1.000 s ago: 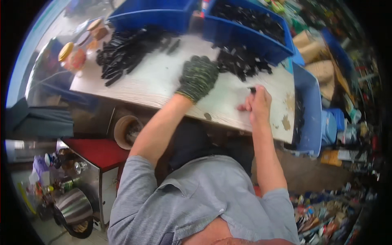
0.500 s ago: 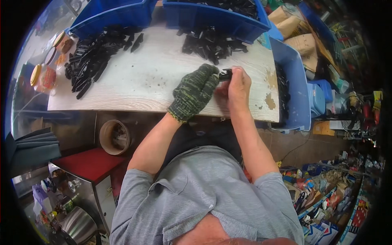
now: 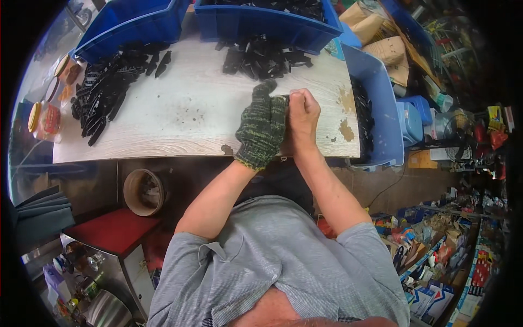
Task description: Sort and inspect small black plastic components on a workbench.
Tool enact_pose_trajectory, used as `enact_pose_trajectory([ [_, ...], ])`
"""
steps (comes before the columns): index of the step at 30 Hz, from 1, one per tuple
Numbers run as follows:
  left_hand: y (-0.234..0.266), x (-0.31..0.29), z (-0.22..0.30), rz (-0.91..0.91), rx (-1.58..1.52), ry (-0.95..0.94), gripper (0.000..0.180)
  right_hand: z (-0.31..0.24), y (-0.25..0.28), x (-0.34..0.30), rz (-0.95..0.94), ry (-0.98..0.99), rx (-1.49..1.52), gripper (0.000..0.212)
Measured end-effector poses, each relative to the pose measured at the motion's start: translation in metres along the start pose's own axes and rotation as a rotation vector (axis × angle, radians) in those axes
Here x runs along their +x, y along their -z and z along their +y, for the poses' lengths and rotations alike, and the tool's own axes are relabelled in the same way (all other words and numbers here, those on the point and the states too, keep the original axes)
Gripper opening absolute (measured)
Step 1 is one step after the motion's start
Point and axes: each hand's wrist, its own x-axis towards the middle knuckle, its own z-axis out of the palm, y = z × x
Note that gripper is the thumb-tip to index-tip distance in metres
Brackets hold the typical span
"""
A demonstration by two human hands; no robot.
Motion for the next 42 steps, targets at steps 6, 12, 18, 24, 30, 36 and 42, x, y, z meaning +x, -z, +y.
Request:
enact_pose_trajectory([
  [6, 0.019, 0.007, 0.001, -0.008, 0.128, -0.014, 0.033, -0.016, 0.002, -0.002, 0.002, -0.072, 0.063, 0.029],
  [12, 0.127, 0.085, -0.038, 0.416, 1.094, -0.415, 0.030, -0.026, 0.050, 0.037, 0.283, -0.532, 0.325, 0.030],
  [18, 0.187, 0.119, -0.067, 0.287, 1.430, -0.102, 0.034, -0.021, 0.109, 0.077, 0.627, -0.351, 0.206, 0.030],
  [24, 0.177, 0.121, -0.057, 0.090, 1.378, -0.135, 0.032, -0.005, 0.083, 0.080, 0.388, -0.489, 0.107, 0.031],
  [30, 0.154, 0.096, -0.053, 0.058, 1.263, -0.258, 0.030, -0.010, 0.029, 0.082, 0.081, -0.544, -0.085, 0.033],
  [36, 0.152, 0.091, -0.042, 0.147, 1.099, -0.371, 0.032, -0.010, 0.004, 0.091, 0.009, -0.465, -0.389, 0.031],
  [42, 0.133, 0.074, -0.052, 0.160, 0.888, -0.399, 0.025, -0.002, 0.005, 0.092, -0.028, -0.439, -0.373, 0.024],
])
